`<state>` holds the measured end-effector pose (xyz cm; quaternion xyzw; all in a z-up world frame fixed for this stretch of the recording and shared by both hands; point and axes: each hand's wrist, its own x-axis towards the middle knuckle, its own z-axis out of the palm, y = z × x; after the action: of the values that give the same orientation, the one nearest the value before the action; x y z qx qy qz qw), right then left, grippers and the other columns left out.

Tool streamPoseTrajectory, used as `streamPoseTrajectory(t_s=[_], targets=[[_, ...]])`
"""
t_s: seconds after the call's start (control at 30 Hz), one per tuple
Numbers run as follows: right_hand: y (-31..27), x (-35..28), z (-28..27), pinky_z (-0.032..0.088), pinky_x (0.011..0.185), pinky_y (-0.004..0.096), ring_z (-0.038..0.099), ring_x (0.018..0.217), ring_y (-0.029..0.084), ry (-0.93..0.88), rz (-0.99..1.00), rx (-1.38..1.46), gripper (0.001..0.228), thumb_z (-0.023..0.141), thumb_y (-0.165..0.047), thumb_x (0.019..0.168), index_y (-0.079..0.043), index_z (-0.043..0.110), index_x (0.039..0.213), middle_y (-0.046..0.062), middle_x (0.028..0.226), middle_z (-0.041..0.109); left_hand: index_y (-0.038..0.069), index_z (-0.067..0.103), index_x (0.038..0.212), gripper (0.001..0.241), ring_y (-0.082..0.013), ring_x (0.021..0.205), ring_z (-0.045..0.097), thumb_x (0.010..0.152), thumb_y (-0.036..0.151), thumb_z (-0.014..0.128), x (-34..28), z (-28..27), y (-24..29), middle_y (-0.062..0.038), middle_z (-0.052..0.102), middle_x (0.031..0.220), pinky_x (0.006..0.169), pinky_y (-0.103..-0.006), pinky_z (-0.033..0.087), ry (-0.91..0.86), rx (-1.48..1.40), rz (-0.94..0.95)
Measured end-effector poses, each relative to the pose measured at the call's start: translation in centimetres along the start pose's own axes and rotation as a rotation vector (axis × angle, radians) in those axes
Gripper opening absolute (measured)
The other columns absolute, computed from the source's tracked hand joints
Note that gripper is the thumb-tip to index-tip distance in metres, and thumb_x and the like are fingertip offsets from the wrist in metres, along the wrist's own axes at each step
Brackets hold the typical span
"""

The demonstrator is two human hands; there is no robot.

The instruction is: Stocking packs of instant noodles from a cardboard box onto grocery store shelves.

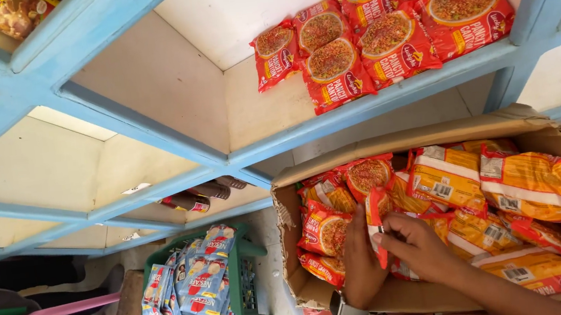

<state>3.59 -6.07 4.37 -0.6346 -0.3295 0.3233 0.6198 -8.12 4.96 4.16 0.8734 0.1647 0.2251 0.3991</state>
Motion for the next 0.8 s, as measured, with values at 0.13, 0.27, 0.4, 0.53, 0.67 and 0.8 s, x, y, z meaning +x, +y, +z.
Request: streamPoseTrajectory(t_s=[0.13,0.27,0.4,0.53,0.67,0.8], targets=[[-0.1,-0.4,-0.6,0.051,0.064,0.028,0.059,0.073,0.009,-0.017,0.027,0.251,0.015,0.065,-0.016,0.098,-0.002,0.07,0.098,0.003,0.079,0.064,0.003,0.041,0.152,0.07,-0.0303,0.127,0.059,0.086,0.001,0.065,-0.5,0.7,-1.2,-0.017,0.055,0.144,0.104,-0.0402,0.049,-0.048,-0.425,-0.213],[-3.7,-1.2,-2.0,0.05,0.075,0.03,0.06,0.094,0.015,0.236,-0.168,-0.08,0.026,0.069,-0.018,0.093,-0.006,0.066,0.116,0.008,0.103,0.059,0.0,0.048,0.147,0.049,-0.0183,0.122,0.061,0.101,0.011,0.06,0.0,0.0,-1.2,-0.012,0.063,0.138,0.105,-0.0351,0.049,-0.011,-0.814,-0.315],[-2.3,-1.9,-4.2,0.051,0.1,0.037,0.049,0.132,0.026,0.351,-0.174,-0.303,0.065,0.077,-0.019,0.083,-0.011,0.048,0.141,0.016,0.144,0.04,-0.001,0.051,0.145,0.046,-0.0166,0.125,0.059,0.108,0.026,0.053,0.2,-0.5,-1.2,-0.01,0.063,0.139,0.109,-0.0329,0.047,-0.004,-0.932,-0.311],[-1.0,-2.8,-3.8,0.048,0.105,0.039,0.046,0.139,0.025,0.111,0.079,-0.013,0.1,0.083,-0.016,0.073,-0.019,0.03,0.158,0.011,0.157,0.034,-0.001,0.05,0.148,0.05,-0.0175,0.126,0.059,0.109,0.031,0.047,0.4,0.2,-2.0,-0.012,0.063,0.141,0.108,-0.0334,0.047,0.004,-0.924,-0.343],[-2.9,-2.0,-3.6,0.039,0.113,0.04,0.039,0.146,0.026,0.03,0.051,-0.11,0.116,0.087,-0.013,0.067,-0.021,0.022,0.163,0.012,0.164,0.032,-0.001,0.042,0.154,0.056,-0.0198,0.134,0.054,0.107,0.028,0.051,2.3,-1.8,0.0,-0.014,0.056,0.149,0.113,-0.0348,0.043,0.019,-0.781,-0.261],[-5.3,1.5,-3.5,0.033,0.116,0.043,0.036,0.147,0.036,0.062,-0.227,-0.507,0.104,0.083,-0.02,0.075,-0.016,0.023,0.16,0.02,0.16,0.039,-0.001,0.027,0.161,0.076,-0.0255,0.147,0.043,0.097,0.008,0.067,6.6,-6.1,2.8,-0.016,0.041,0.161,0.121,-0.0388,0.036,0.062,-0.433,-0.001]])
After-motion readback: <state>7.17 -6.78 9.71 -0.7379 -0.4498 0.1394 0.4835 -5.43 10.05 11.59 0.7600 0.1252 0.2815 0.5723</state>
